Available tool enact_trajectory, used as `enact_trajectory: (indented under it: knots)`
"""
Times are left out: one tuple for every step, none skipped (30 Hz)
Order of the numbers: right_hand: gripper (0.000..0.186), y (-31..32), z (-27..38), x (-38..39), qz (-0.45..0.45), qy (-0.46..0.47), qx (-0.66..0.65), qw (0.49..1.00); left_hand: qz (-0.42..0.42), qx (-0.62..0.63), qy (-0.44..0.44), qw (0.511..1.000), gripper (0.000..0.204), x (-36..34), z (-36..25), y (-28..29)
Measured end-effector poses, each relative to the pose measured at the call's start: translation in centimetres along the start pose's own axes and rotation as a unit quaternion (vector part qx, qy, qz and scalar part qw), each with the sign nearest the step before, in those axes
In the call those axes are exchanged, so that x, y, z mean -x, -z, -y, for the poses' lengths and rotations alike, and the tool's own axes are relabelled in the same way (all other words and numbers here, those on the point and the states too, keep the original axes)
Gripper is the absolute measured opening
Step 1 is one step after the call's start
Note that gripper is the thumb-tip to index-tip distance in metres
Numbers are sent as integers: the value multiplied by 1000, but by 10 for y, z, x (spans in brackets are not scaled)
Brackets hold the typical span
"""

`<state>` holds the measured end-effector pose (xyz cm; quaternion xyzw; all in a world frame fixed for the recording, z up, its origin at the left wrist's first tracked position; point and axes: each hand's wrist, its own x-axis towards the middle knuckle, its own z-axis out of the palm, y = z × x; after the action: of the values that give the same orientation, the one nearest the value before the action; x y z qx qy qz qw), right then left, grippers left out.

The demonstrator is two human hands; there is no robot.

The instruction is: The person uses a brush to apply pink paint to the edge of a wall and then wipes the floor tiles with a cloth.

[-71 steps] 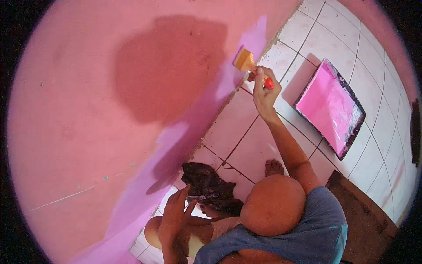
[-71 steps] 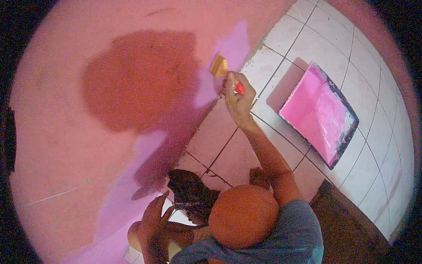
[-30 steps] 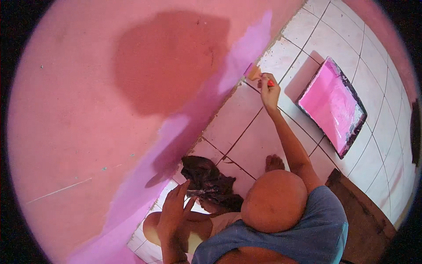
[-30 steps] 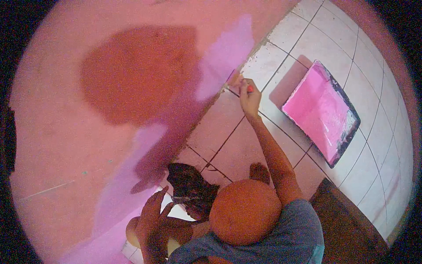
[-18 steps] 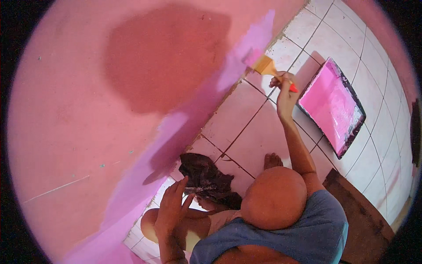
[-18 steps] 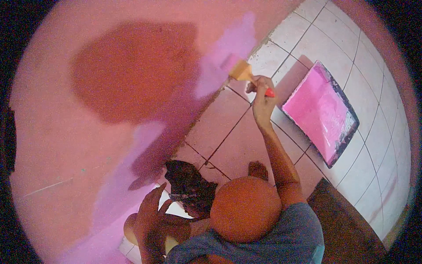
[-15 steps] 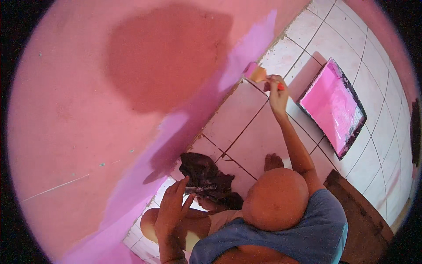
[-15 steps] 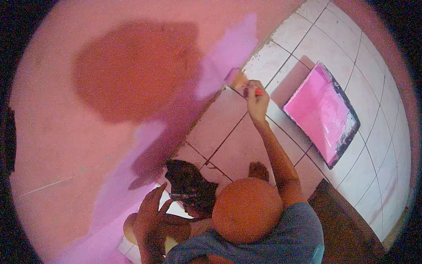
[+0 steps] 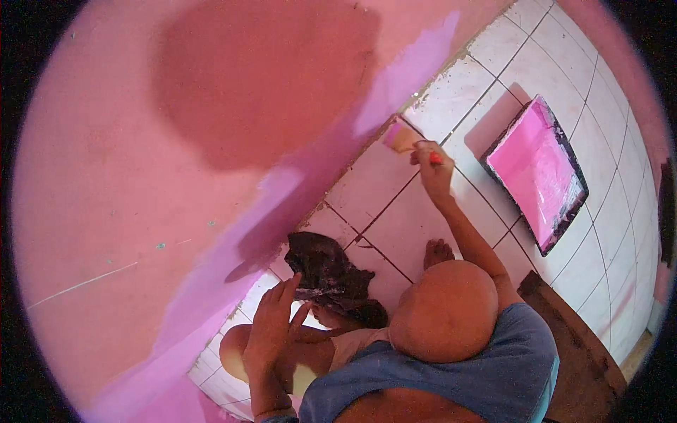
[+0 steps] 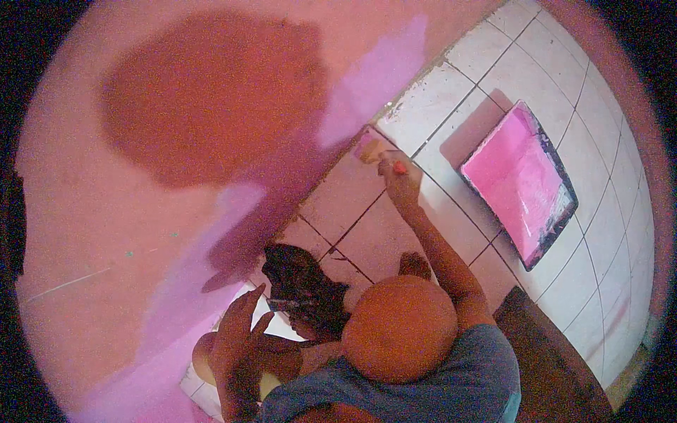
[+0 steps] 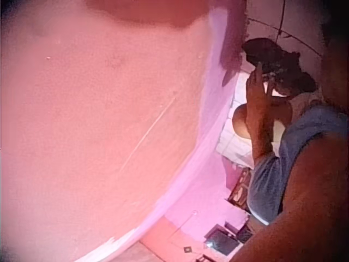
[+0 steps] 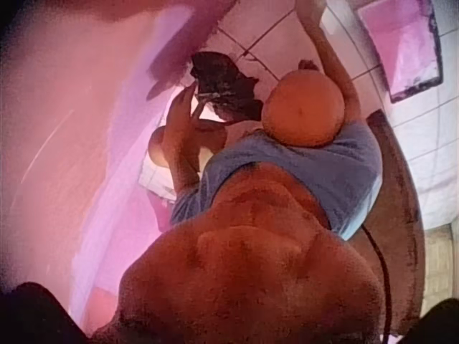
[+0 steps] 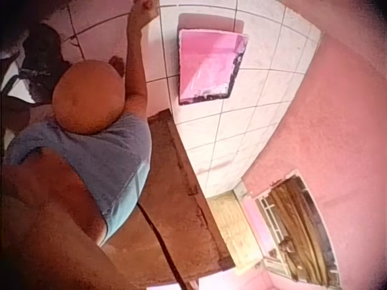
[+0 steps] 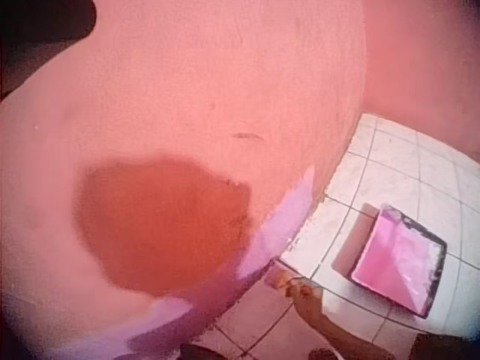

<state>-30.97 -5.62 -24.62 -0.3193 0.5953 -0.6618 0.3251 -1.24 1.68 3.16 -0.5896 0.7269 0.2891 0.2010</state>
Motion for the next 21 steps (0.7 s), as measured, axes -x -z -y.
enact_trajectory:
  knots:
    - [16, -7, -3, 4, 17, -17, 39, 999, -1, 0, 3, 1000, 54, 1, 4, -1]
    - [16, -14, -6, 7, 20, -17, 37, 999, -7, 2, -10, 1000, 54, 1, 9, -3]
    - [17, -20, -9, 10, 41, -12, 72, 996, -12, 4, -22, 1000, 54, 3, 13, -5]
    - [17, -26, -11, 10, 61, -3, 106, 992, -17, 4, -20, 1000, 54, 4, 13, -4]
    - [17, -29, -13, 11, 63, 1, 103, 993, -17, 7, -3, 1000, 54, 6, 11, -4]
    - [17, -30, -14, 12, 56, 44, 151, 986, -16, 11, 14, 1000, 54, 7, 11, -4]
    - [17, -32, -15, 13, 50, 85, 199, 975, -19, 12, 17, 1000, 54, 9, 14, -3]
    - [17, -34, -16, 15, 52, 87, 197, 975, -12, 18, 14, 1000, 54, 10, 18, -3]
    - [16, -37, -17, 16, 47, 95, 199, 974, -4, 24, 12, 1000, 54, 11, 22, -2]
    - [15, -40, -15, 18, 43, 102, 203, 973, -5, 26, 14, 1000, 54, 12, 23, -2]
    - [15, -43, -13, 19, 46, 102, 203, 973, -2, 23, 23, 999, 54, 13, 23, -2]
    - [15, -46, -12, 18, 53, 103, 209, 971, 1, 21, 32, 999, 54, 15, 25, -2]
    - [16, -50, -7, 18, 63, 105, 214, 969, -1, 23, 35, 999, 54, 16, 34, -5]
    - [16, -54, -2, 15, 64, 107, 214, 969, -11, 27, 13, 999, 54, 16, 46, -10]
    - [17, -59, 3, 12, 60, 92, 179, 978, -22, 30, -8, 999, 54, 18, 54, -12]
    - [17, -60, 4, 9, 53, 77, 148, 985, -22, 34, -12, 999, 54, 17, 55, -13]
    - [17, -58, 1, 8, 52, 79, 153, 984, -33, 25, -29, 999, 54, 18, 54, -11]
    - [17, -54, -5, 7, 54, 65, 118, 989, -44, 16, -47, 998, 55, 18, 53, -10]
    - [18, -51, -7, 6, 57, 51, 83, 994, -44, 20, -51, 998, 55, 19, 53, -10]
    - [18, -53, 0, 12, 64, 52, 83, 993, -49, 14, -46, 998, 55, 22, 56, -12]
    - [18, -50, 9, 23, 43, 73, 36, 996, -54, 8, -41, 998, 54, 25, 58, -13]
